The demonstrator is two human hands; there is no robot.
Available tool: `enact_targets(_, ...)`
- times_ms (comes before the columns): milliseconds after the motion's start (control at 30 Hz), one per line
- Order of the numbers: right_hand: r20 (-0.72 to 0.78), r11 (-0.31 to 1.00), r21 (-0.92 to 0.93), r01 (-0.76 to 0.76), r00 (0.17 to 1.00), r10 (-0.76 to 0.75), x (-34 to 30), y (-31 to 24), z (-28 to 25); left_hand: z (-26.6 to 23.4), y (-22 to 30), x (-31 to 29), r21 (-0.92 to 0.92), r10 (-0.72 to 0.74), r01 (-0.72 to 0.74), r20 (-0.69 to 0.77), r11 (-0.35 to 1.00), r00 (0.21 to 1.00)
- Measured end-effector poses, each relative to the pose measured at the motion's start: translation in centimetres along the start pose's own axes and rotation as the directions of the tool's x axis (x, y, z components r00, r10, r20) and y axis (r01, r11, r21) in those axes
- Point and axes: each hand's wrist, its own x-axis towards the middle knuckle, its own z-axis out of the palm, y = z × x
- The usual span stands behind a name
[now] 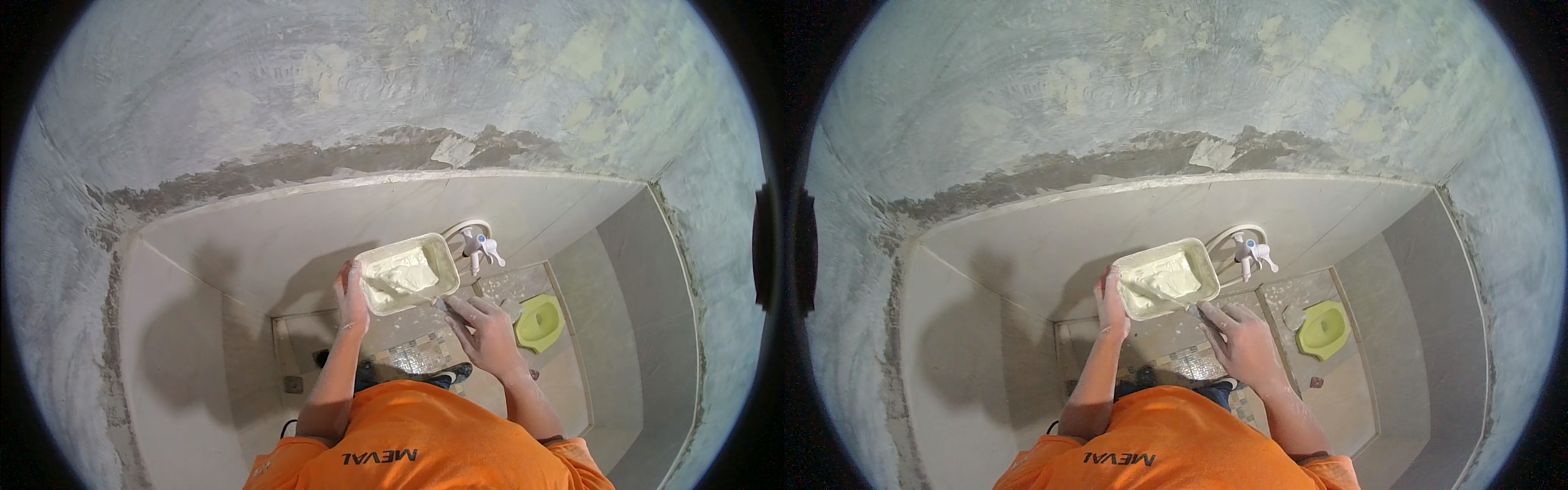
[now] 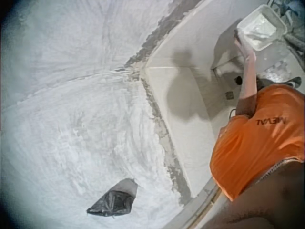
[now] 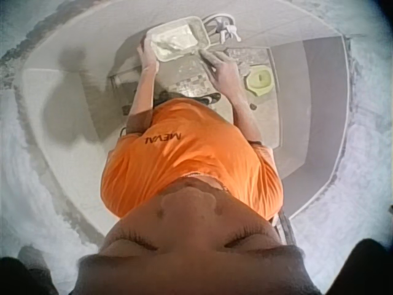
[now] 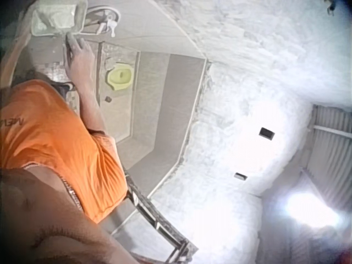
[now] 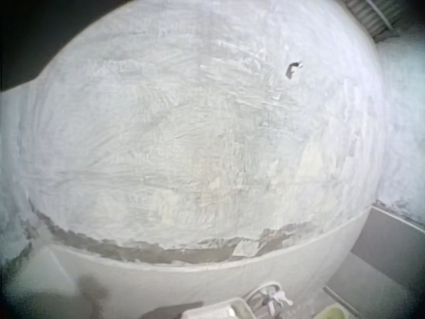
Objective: The person applies plaster to the upper edge of a tiled wall using a putty knife and a small plastic container of plaster mix.
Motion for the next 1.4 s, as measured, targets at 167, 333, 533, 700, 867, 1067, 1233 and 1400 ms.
enact_targets(167,-0.028,0.986,-0.099,-0.135,0.991,0.133,-0.3,0.7,0.5,-0.5,1.7,-0.8,0.130,0.102,-0.131,0.210,0.983,0.972)
enact_targets(333,-0.025,0.928,-0.241,-0.285,0.957,0.288,0.0,1.3,0.6,0.1,4.5,-2.8,0.234,0.365,-0.527,0.498,0.817,0.786)
enact_targets(533,-0.095,0.978,-0.020,-0.210,0.974,0.207,-0.6,5.7,4.0,0.5,6.2,-2.7,0.200,0.505,-0.712,0.579,0.673,0.640)
enact_targets(700,0.118,0.763,0.404,-0.505,0.856,0.504,-2.6,5.3,7.4,0.5,5.7,-3.3,0.209,0.518,-0.687,0.517,0.696,0.682)
enact_targets(867,0.364,0.476,0.643,-0.601,0.786,0.500,-2.6,4.1,8.8,0.5,5.6,-3.1,0.191,0.546,-0.725,0.540,0.662,0.641)
enact_targets(1067,0.524,0.106,0.745,-0.659,0.676,0.518,-1.9,3.1,9.3,1.7,5.7,-3.4,0.234,0.525,-0.716,0.540,0.658,0.659)
enact_targets(1233,0.465,0.092,0.815,-0.572,0.740,0.487,-1.9,3.9,8.1,1.4,5.7,-3.6,0.259,0.335,-0.482,0.454,0.837,0.826)
enact_targets(1400,0.123,0.629,0.655,-0.419,0.881,0.458,-1.8,2.6,4.5,1.3,3.6,-2.9,0.219,0.160,-0.163,0.032,0.962,0.987)
